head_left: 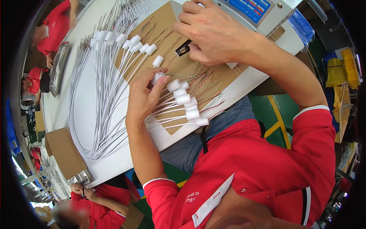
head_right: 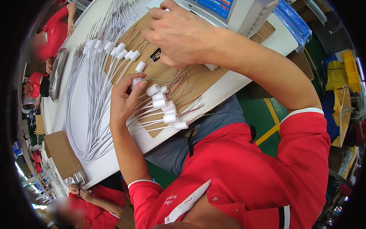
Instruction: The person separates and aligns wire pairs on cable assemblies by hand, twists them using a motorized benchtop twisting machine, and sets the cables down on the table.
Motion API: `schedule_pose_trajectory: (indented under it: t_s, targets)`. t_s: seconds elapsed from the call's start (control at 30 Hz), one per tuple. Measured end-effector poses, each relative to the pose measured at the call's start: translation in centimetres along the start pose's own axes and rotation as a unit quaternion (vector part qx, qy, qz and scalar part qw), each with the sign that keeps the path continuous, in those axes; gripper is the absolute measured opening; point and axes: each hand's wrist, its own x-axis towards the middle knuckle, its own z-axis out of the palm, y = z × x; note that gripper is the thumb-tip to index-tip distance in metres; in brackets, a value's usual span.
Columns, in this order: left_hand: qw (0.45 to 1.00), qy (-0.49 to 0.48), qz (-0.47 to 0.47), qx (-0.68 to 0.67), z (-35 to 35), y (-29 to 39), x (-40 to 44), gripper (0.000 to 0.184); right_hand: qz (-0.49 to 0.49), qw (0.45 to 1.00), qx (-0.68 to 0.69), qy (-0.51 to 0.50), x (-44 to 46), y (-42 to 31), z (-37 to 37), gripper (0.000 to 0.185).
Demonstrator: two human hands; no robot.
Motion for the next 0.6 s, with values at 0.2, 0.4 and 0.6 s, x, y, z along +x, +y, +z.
schedule_pose_trajectory:
  t_s: [0.2,0.4,0.6]
  targets:
    - [0.999,0.003,0.029,0.033,0.2,0.1,-0.1,0.028,-0.017,0.998,0.007,-0.062,0.1,-0.1,-0.9,0.038]
    - [0.999,0.019,0.036,0.023,-0.3,0.2,-0.4,0.028,-0.033,0.990,-0.104,-0.092,0.0,0.1,0.6,0.022]
    - [0.990,-0.117,0.073,-0.029,-2.9,1.2,-1.4,0.026,-0.061,0.985,-0.111,-0.120,0.2,0.3,0.8,0.018]
